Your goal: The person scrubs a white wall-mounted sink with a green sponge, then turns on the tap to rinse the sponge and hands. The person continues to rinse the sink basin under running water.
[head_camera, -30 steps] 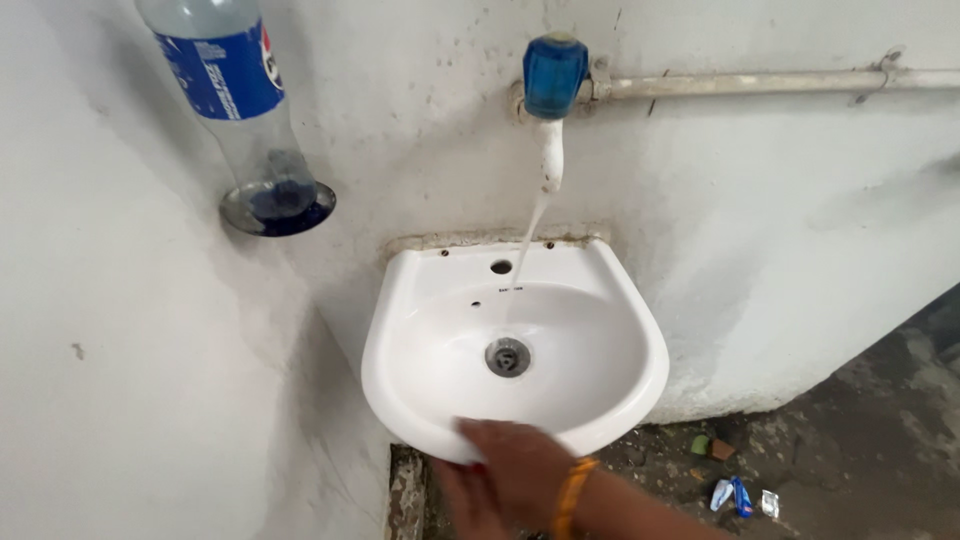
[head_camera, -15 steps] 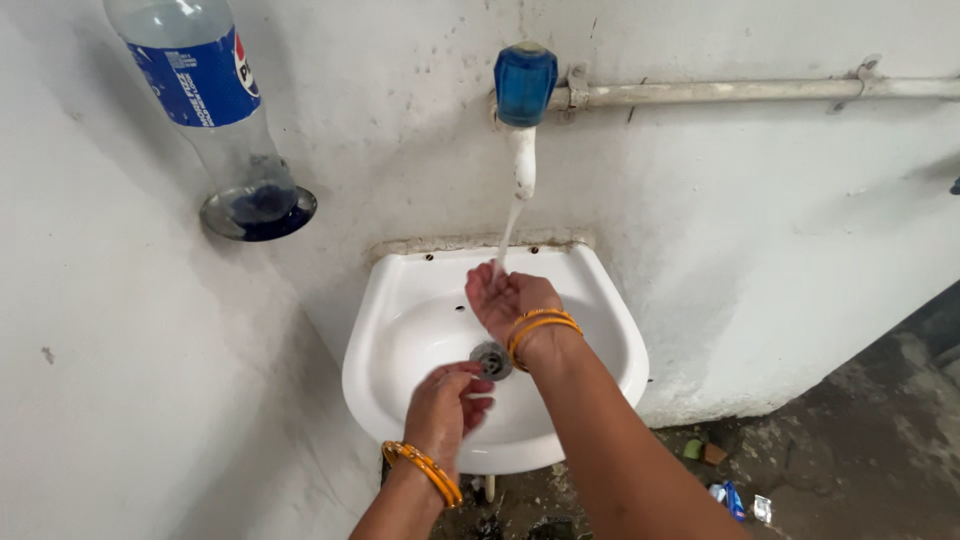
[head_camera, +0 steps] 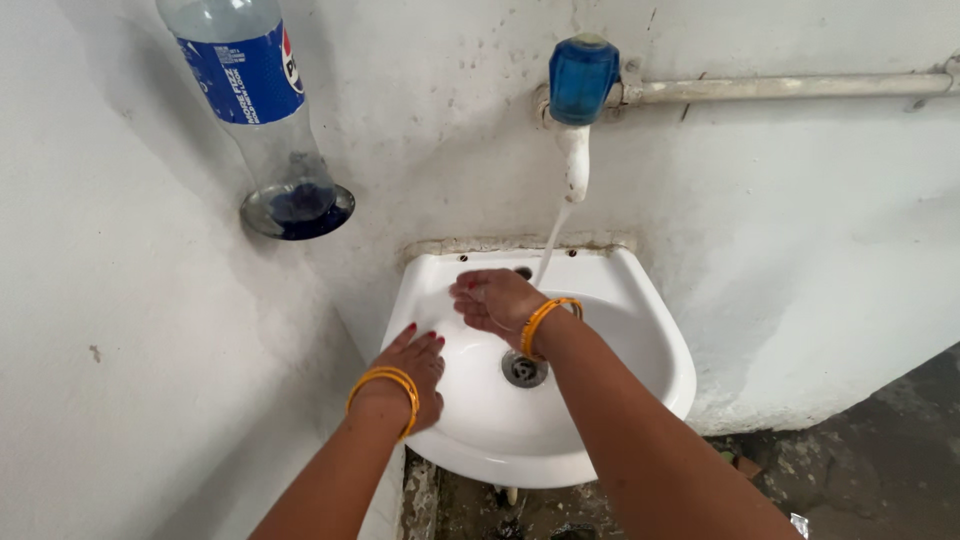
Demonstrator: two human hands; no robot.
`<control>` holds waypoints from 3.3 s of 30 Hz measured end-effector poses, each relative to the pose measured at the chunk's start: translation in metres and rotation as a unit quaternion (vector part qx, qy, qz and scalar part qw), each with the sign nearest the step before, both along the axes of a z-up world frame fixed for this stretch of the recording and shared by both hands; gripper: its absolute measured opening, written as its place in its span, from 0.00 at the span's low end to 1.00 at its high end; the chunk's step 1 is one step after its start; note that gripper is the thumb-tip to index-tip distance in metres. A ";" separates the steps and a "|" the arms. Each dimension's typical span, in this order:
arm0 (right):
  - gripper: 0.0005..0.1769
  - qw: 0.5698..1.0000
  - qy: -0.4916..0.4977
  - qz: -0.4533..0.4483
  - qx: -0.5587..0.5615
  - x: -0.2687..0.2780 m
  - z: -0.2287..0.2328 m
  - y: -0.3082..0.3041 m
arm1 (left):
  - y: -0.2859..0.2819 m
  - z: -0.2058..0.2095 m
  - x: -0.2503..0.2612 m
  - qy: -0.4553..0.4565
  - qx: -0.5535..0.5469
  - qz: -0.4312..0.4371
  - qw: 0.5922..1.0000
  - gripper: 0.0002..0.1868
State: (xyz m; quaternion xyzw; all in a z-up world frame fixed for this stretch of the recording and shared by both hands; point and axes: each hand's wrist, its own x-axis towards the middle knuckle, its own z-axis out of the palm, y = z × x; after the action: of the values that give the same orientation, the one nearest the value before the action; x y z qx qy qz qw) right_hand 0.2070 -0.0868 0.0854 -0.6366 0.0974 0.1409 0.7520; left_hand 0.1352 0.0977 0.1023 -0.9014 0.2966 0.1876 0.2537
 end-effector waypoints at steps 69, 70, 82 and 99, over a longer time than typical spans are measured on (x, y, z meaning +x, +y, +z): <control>0.18 0.731 0.020 -0.222 0.644 -0.070 -0.038 0.055 | -0.062 -0.038 -0.002 0.339 -0.845 0.412 -0.046 0.18; 0.19 0.733 0.036 -0.248 0.632 -0.079 -0.054 0.077 | -0.044 -0.043 -0.014 0.302 -0.831 0.466 -0.021 0.20; 0.14 0.668 -0.334 0.106 -0.656 -0.210 -0.089 -0.035 | -0.046 -0.080 -0.101 -0.171 -0.504 0.010 0.846 0.15; 0.35 0.525 -0.077 0.136 -0.837 -0.130 -0.008 -0.224 | -0.070 -0.029 -0.048 0.111 -0.373 0.202 0.899 0.26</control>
State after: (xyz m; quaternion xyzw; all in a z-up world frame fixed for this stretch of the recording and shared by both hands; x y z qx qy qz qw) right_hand 0.0770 -0.3112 0.0774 -0.9874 0.0243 0.0455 -0.1497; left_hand 0.0868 0.0277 0.0730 -0.9440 0.1826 0.2090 -0.1785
